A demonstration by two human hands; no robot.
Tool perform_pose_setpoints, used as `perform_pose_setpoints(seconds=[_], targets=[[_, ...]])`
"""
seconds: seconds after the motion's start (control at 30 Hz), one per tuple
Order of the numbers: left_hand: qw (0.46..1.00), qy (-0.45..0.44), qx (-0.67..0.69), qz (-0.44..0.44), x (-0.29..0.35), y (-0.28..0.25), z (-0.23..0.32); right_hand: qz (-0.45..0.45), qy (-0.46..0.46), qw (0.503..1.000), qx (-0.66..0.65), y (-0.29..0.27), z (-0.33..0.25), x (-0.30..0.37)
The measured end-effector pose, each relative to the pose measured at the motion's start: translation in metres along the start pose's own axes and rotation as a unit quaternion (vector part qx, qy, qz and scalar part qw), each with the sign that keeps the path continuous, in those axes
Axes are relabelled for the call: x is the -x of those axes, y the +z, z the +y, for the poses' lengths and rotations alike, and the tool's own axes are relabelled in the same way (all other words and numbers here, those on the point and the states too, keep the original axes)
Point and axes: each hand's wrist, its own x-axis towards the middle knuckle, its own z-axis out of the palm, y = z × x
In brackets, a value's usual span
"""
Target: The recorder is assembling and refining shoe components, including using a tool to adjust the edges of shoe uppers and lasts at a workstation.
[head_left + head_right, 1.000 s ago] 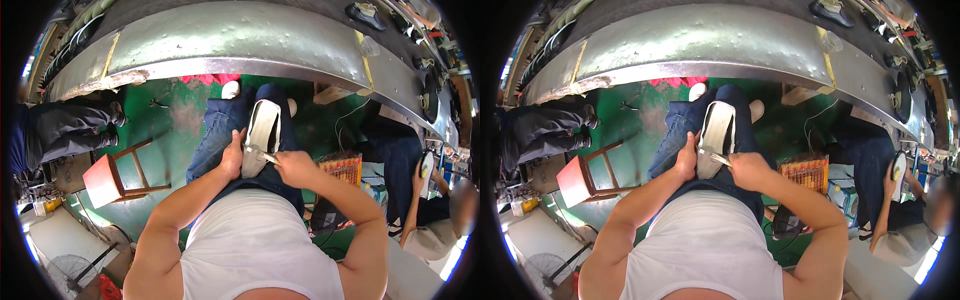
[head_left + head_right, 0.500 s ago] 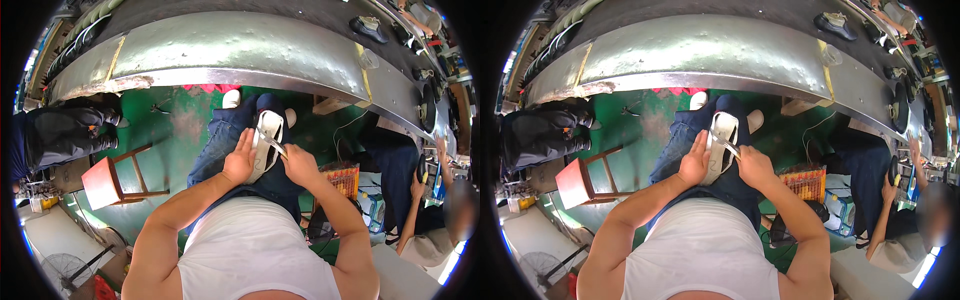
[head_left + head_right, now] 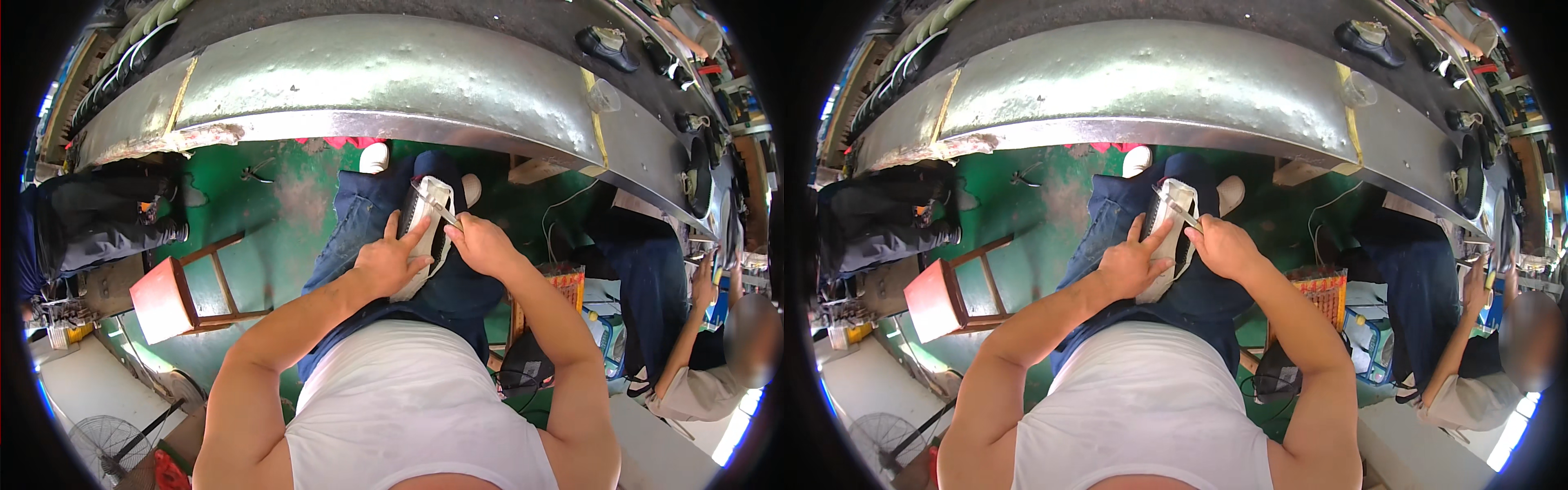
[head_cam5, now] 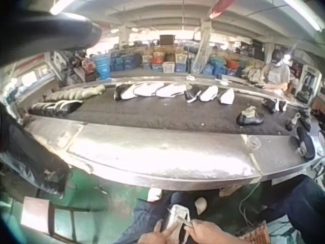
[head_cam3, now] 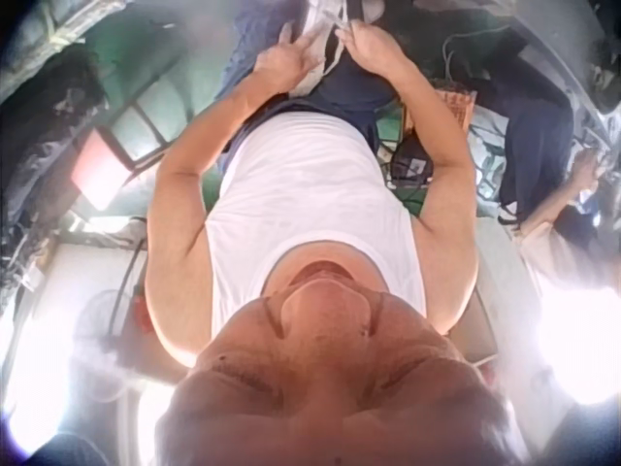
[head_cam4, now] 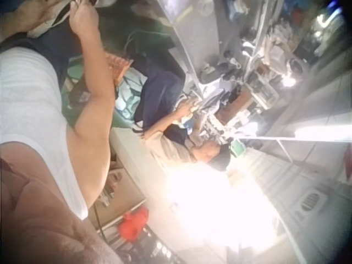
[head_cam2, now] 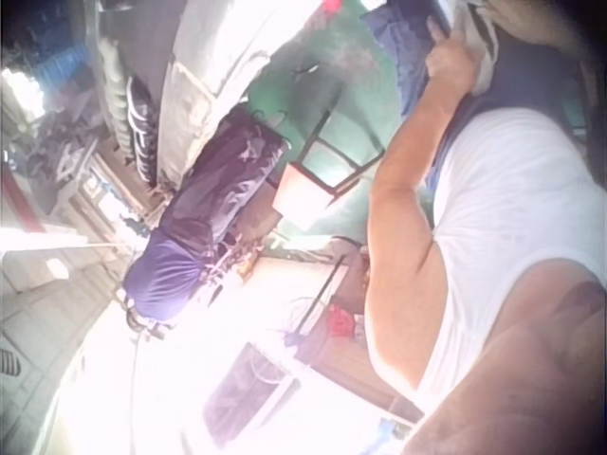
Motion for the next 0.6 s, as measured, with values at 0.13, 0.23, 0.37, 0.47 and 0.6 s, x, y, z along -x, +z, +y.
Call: perform_pose_setpoints(seconds=[0.13,0.23,0.37,0.47,0.6], targets=[[0.910,-0.011,0.365,0.197,0.001,0.077,-0.047,-0.025,0.000,0.999,-0.033,-0.009,-0.015,0.016],[0.908,-0.009,0.372,0.193,0.004,0.072,-0.043,0.037,-0.071,0.987,-0.136,0.016,-0.023,0.041],[0.906,0.014,0.382,0.179,-0.003,0.080,-0.056,-0.118,0.006,0.991,-0.055,0.016,-0.021,0.046],[0.935,0.036,0.332,0.124,0.011,0.068,-0.045,-0.088,0.020,0.988,-0.123,0.021,-0.019,0.059],[0.984,-0.006,0.174,0.036,0.019,0.016,-0.041,-0.001,0.037,0.973,-0.230,0.031,-0.004,0.077]])
